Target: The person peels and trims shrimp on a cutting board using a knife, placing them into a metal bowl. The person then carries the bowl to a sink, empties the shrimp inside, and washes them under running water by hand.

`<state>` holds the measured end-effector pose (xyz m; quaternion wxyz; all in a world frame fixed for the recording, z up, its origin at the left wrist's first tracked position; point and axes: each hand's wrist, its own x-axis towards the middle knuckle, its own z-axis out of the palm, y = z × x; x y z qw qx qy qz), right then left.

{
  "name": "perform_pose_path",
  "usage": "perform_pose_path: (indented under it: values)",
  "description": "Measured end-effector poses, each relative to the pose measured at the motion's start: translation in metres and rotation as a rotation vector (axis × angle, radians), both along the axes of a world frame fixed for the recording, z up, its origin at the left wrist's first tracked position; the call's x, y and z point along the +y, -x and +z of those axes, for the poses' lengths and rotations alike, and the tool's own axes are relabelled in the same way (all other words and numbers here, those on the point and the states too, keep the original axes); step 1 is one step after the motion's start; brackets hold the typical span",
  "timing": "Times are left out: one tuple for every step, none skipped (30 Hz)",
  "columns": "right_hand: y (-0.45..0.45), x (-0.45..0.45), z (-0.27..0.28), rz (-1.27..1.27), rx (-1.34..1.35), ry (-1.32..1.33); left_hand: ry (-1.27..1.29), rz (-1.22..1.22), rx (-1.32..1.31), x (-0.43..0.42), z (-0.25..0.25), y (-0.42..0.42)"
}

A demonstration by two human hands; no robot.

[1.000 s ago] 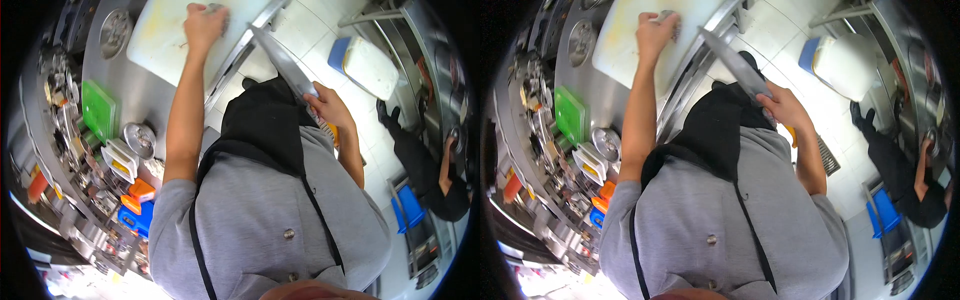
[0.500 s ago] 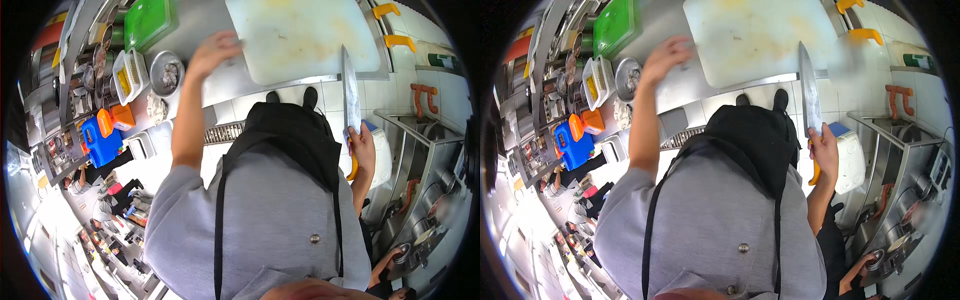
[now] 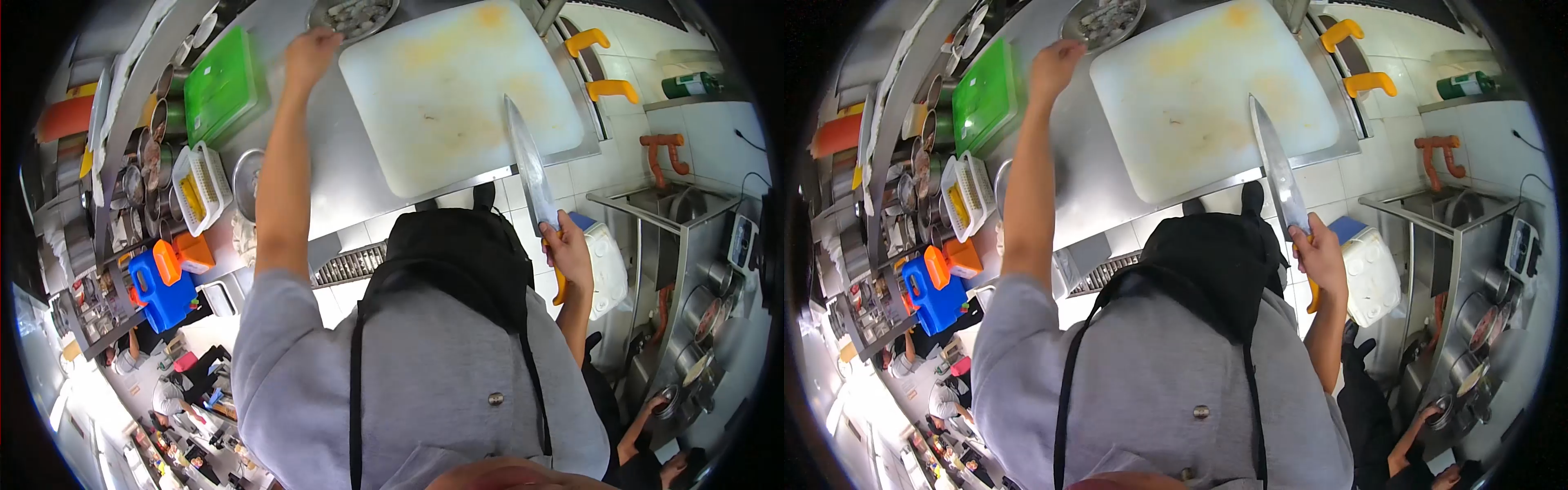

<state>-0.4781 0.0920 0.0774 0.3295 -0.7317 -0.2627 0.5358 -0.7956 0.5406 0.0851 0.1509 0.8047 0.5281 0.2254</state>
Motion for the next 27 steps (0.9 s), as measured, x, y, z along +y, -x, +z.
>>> perform_pose_path:
  values:
    - [0.001, -0.004, 0.002, -0.018, -0.02, 0.015, -0.037, 0.001, 0.093, 0.025, -0.013, -0.023]
    - [0.001, -0.009, 0.004, -0.039, -0.039, 0.032, -0.074, -0.002, 0.185, 0.049, -0.027, -0.044]
    - [0.003, -0.014, 0.008, -0.047, -0.068, 0.024, -0.07, -0.02, 0.175, 0.073, -0.044, -0.057]
    - [0.004, -0.024, 0.004, -0.1, -0.053, 0.023, -0.049, -0.032, 0.347, 0.096, -0.062, -0.064]
    - [0.006, -0.032, 0.006, -0.15, -0.032, 0.025, -0.031, -0.046, 0.52, 0.109, -0.072, -0.07]
    - [0.01, -0.04, 0.007, -0.202, -0.01, 0.028, 0.008, 0.002, 0.522, 0.112, -0.074, -0.076]
    - [0.012, -0.049, 0.003, -0.253, -0.007, 0.042, 0.047, 0.046, 0.528, 0.112, -0.074, -0.081]
    - [0.014, -0.056, 0.0, -0.284, -0.01, 0.05, 0.035, 0.028, 0.559, 0.114, -0.071, -0.083]
    - [0.017, -0.062, -0.002, -0.332, 0.012, 0.046, 0.023, 0.005, 0.592, 0.113, -0.067, -0.085]
    - [0.02, -0.07, -0.005, -0.383, 0.034, 0.044, 0.017, 0.0, 0.619, 0.106, -0.054, -0.089]
    - [0.021, -0.077, -0.009, -0.384, 0.007, 0.045, 0.01, -0.005, 0.646, 0.097, -0.037, -0.094]
    - [0.022, -0.08, -0.011, -0.385, 0.0, 0.035, -0.1, -0.113, 0.576, 0.092, -0.026, -0.092]
    - [0.023, -0.082, -0.014, -0.4, 0.013, 0.022, -0.209, -0.218, 0.499, 0.085, -0.016, -0.095]
    - [0.023, -0.082, -0.017, -0.411, 0.027, 0.006, -0.207, -0.248, 0.493, 0.067, -0.004, -0.105]
    - [0.022, -0.081, -0.02, -0.409, 0.015, -0.01, -0.233, -0.401, 0.303, 0.047, 0.01, -0.113]
    - [0.021, -0.078, -0.021, -0.422, 0.017, 0.0, -0.25, -0.542, 0.112, 0.027, 0.017, -0.12]
    - [0.019, -0.072, -0.018, -0.405, 0.033, -0.011, -0.247, -0.677, 0.123, 0.01, 0.019, -0.13]
    - [0.017, -0.065, -0.015, -0.385, 0.049, -0.024, -0.246, -0.809, 0.134, -0.01, 0.02, -0.143]
    - [0.014, -0.059, -0.011, -0.363, 0.048, -0.029, -0.29, -0.941, 0.17, -0.038, 0.027, -0.157]
    - [0.012, -0.055, -0.013, -0.366, 0.047, -0.023, -0.334, -1.071, 0.204, -0.066, 0.031, -0.172]
    - [0.009, -0.051, -0.015, -0.319, 0.044, -0.03, -0.378, -1.184, 0.234, -0.09, 0.025, -0.184]
    - [0.006, -0.047, -0.017, -0.272, 0.043, -0.038, -0.423, -1.297, 0.264, -0.11, 0.015, -0.193]
    - [0.005, -0.042, -0.014, -0.24, 0.028, -0.042, -0.418, -1.3, 0.26, -0.126, 0.006, -0.199]
    - [0.004, -0.037, -0.015, -0.245, 0.03, -0.036, -0.454, -1.367, 0.239, -0.14, -0.003, -0.203]
    - [0.002, -0.033, -0.017, -0.207, 0.015, -0.044, -0.49, -1.436, 0.216, -0.149, -0.012, -0.205]
    - [0.001, -0.03, -0.018, -0.172, 0.0, -0.05, -0.484, -1.447, 0.209, -0.157, -0.019, -0.201]
    - [-0.001, -0.027, -0.019, -0.156, -0.01, -0.063, -0.291, -1.279, 0.105, -0.163, -0.025, -0.197]
